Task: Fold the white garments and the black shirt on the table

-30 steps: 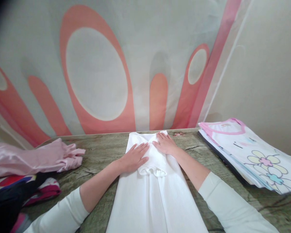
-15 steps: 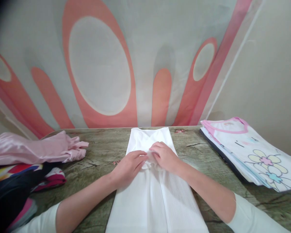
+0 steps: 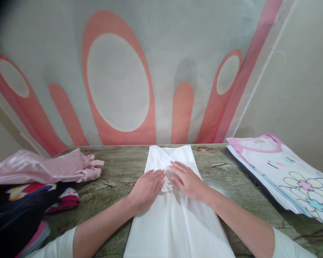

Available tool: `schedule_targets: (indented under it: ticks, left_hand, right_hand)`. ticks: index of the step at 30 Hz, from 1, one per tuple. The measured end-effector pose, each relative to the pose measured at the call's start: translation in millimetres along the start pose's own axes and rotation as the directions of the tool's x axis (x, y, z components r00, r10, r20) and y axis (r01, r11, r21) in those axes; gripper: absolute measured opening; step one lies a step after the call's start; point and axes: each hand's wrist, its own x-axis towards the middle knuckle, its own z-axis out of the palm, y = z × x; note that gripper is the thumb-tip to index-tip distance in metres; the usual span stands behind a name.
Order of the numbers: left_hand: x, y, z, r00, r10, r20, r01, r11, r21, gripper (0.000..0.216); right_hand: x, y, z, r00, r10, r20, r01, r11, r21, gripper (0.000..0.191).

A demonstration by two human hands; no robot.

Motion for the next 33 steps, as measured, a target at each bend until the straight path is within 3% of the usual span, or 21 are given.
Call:
schedule_targets:
  ticks: [5, 10, 15, 20, 26, 29, 33]
  left_hand:
    - [-2.6, -20.0, 11.7, 0.993, -0.078, 0.086, 0.072, 0.995, 0.065, 0.052]
    - [-1.8, -52.9, 14.1, 0.979, -0.171, 0.109, 0.162, 0.983, 0.084, 0.049]
    - [-1.0, -82.4, 8.2, 0.947, -0.318, -0.033, 0.32, 0.944, 0.08, 0.041]
    - [-3.1, -80.6, 1.0, 0.914, -0.38, -0.146, 0.375, 0.925, -0.062, 0.018]
    - [-16.3, -63.3, 0.4, 0.967, -0.227, -0.113, 0.214, 0.97, -0.117, 0.023]
    - [-21.4, -56.5, -1.9, 0.997, -0.072, -0.002, 0.071, 0.994, -0.081, 0.036]
    - [-22.1, -48.2, -7.7, 0.99, 0.067, 0.124, -0.062, 0.997, -0.048, 0.045]
  right_hand:
    - [-3.6, 1.1, 3.2, 0.989, 0.012, 0.146, 0.001, 0.996, -0.089, 0.05]
    - [-5.5, 2.1, 6.8, 0.988, 0.021, 0.155, -0.004, 0.994, -0.11, 0.049]
    - [-6.6, 4.1, 9.1, 0.988, 0.02, 0.154, -0.001, 0.993, -0.117, 0.049]
    - [-7.5, 4.8, 9.9, 0.988, 0.027, 0.154, -0.012, 0.995, -0.096, 0.047]
    - [-10.9, -10.1, 6.1, 0.986, 0.013, 0.165, 0.002, 0.996, -0.088, 0.049]
    - [-12.0, -20.3, 3.7, 0.973, -0.048, 0.224, 0.065, 0.996, -0.069, 0.051]
    - [-11.8, -26.4, 2.0, 0.963, -0.053, 0.263, 0.073, 0.995, -0.07, 0.054]
